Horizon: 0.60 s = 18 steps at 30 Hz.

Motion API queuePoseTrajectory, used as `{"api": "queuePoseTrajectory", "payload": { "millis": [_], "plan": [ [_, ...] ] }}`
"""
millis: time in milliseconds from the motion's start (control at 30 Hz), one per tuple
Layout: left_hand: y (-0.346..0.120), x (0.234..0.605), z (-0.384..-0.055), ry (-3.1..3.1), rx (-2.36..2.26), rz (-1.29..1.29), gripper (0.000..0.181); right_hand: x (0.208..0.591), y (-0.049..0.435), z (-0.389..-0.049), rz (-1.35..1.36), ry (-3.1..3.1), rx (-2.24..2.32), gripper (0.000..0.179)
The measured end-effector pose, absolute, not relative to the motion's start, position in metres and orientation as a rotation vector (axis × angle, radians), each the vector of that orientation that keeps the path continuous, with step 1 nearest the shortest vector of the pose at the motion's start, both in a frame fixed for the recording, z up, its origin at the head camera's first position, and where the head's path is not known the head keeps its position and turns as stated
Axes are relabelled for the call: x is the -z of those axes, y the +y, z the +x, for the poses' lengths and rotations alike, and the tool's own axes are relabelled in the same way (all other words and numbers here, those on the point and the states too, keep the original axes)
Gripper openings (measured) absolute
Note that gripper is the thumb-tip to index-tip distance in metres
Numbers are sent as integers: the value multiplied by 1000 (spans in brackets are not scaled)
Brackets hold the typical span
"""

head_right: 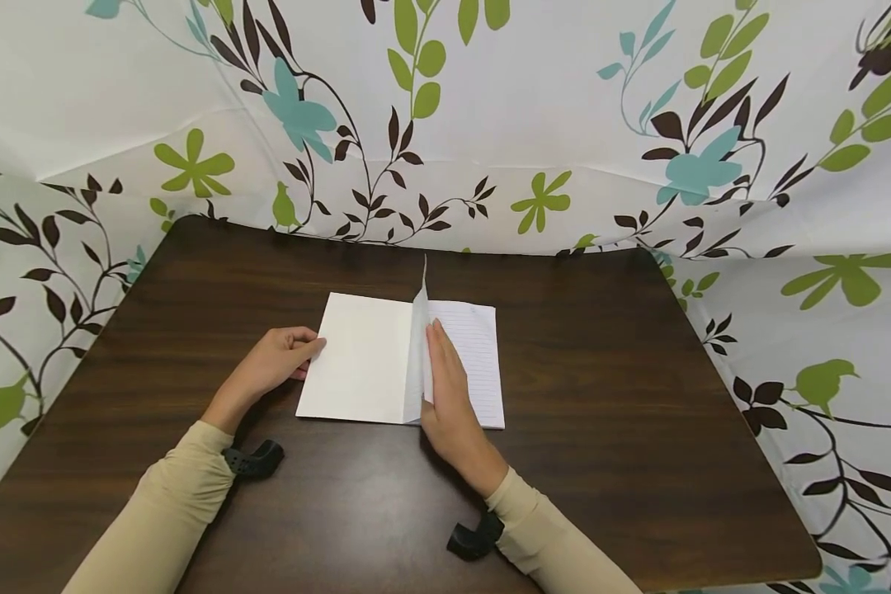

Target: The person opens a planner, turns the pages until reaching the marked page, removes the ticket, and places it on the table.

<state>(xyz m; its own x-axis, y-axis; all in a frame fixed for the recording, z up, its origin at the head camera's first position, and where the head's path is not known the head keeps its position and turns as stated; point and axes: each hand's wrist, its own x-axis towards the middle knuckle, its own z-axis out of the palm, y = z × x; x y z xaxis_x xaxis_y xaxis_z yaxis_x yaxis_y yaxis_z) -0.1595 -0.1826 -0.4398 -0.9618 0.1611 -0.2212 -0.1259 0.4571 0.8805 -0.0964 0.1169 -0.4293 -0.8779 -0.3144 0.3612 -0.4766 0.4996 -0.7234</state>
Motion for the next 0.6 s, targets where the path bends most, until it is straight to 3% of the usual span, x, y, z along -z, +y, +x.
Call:
{"api": "queuePoseTrajectory", "payload": {
  "millis": [267, 600],
  "plan": [
    [-181, 438, -159, 2433, -1511, 37, 39, 430, 112, -96, 855, -2575, -816, 87],
    [-182, 441, -157, 2435, -1535, 52, 38, 436, 105, -97, 1069, -2583, -733, 77]
  ]
}}
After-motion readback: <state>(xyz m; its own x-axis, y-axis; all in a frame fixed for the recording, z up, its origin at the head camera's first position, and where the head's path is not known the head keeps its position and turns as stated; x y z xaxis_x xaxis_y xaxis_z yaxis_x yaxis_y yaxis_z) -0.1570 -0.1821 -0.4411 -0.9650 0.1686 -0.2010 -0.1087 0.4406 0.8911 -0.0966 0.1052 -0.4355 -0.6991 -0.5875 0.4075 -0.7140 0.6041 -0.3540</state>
